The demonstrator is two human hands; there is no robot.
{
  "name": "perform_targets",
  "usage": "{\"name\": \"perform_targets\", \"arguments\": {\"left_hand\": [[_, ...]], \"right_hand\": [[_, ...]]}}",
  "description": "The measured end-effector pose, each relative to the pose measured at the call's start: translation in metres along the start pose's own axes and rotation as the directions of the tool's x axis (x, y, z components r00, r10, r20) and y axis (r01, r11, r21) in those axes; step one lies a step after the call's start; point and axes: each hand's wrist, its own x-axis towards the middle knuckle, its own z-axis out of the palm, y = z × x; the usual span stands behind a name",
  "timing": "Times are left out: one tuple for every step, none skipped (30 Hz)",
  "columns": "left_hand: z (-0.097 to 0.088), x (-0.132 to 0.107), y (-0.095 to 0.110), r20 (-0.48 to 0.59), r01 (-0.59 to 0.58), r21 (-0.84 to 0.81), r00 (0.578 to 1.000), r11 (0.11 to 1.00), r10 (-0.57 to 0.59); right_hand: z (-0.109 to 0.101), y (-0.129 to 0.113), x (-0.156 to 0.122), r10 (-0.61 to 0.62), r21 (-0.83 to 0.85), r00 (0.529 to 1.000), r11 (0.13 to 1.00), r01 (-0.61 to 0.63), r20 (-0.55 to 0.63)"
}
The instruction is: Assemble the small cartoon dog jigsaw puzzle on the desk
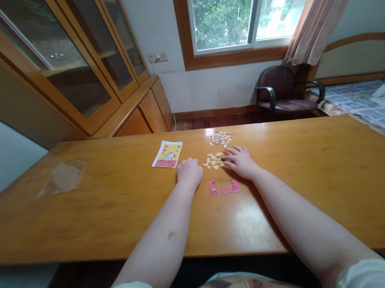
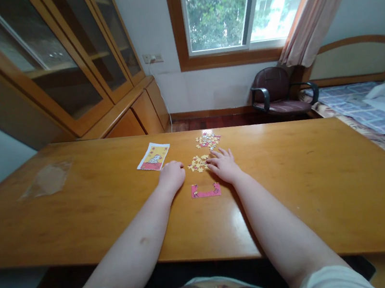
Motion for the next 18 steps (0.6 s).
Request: {"name": "perform_targets", "arguments": {"left_hand": [[0.001,0.001,-0.003,-0.015,0.001,-0.045,1.000,0.999,-0.002],[0.001,0.001,-0.005,-0.027,-0.017,-0.090,1.000,0.996,0.014],[0.000,0.001,-0.006,-0.039,-0.055,-0.129,0.998,0.990,0.051],[0.000,0.001,-0.005,-0.051,-0.111,-0.159,0.993,0.981,0.104],[0.000,0.000,-0.004,-0.059,-0.182,-0.178,0.983,0.967,0.174],[0.001,-0.001,-0.001,-0.059,-0.255,-0.183,0.967,0.949,0.249],[0.002,-0.002,0.002,-0.048,-0.322,-0.181,0.947,0.929,0.319],[0.004,-0.003,0.005,-0.025,-0.384,-0.180,0.922,0.906,0.386],[0.005,-0.004,0.009,0.017,-0.437,-0.185,0.894,0.880,0.447],[0.007,-0.004,0.013,0.061,-0.478,-0.194,0.866,0.857,0.497],[0.009,-0.005,0.016,0.104,-0.507,-0.203,0.839,0.838,0.533],[0.010,-0.005,0.018,0.140,-0.523,-0.210,0.820,0.826,0.555],[0.011,-0.005,0.020,0.162,-0.531,-0.213,0.808,0.820,0.566],[0.011,-0.005,0.020,0.175,-0.535,-0.215,0.802,0.817,0.571],[0.011,-0.004,0.020,0.178,-0.536,-0.215,0.801,0.817,0.572],[0.010,-0.004,0.019,0.177,-0.536,-0.216,0.800,0.816,0.573],[0.009,-0.004,0.016,0.177,-0.536,-0.217,0.800,0.816,0.573],[0.008,-0.004,0.014,0.176,-0.535,-0.217,0.802,0.817,0.571]], "right_hand": [[-0.001,0.001,0.000,0.005,0.018,1.000,1.000,-0.005,-0.010],[-0.002,0.003,0.000,0.011,0.036,1.000,0.999,-0.010,-0.029],[-0.003,0.005,0.000,0.018,0.049,0.998,0.999,-0.015,-0.055],[-0.003,0.007,0.000,0.028,0.057,0.996,0.998,-0.023,-0.081],[-0.003,0.009,0.000,0.041,0.058,0.994,0.998,-0.035,-0.104],[-0.003,0.011,0.000,0.054,0.057,0.991,0.997,-0.047,-0.120],[-0.003,0.012,0.000,0.063,0.056,0.989,0.997,-0.056,-0.132],[-0.002,0.013,0.001,0.063,0.057,0.988,0.997,-0.055,-0.140],[-0.001,0.013,0.001,0.053,0.061,0.987,0.997,-0.045,-0.149],[0.000,0.013,0.002,0.033,0.066,0.987,0.998,-0.023,-0.156],[0.001,0.012,0.002,0.005,0.067,0.987,0.998,0.005,-0.159],[0.002,0.012,0.003,-0.023,0.064,0.987,0.997,0.033,-0.156],[0.003,0.011,0.003,-0.044,0.058,0.988,0.997,0.053,-0.150],[0.003,0.011,0.003,-0.055,0.049,0.988,0.997,0.063,-0.143],[0.003,0.011,0.003,-0.057,0.038,0.989,0.997,0.063,-0.137],[0.002,0.011,0.003,-0.049,0.027,0.990,0.998,0.053,-0.134],[0.001,0.011,0.003,-0.032,0.017,0.990,0.999,0.035,-0.135],[0.000,0.011,0.002,-0.009,0.007,0.990,1.000,0.010,-0.138]]}}
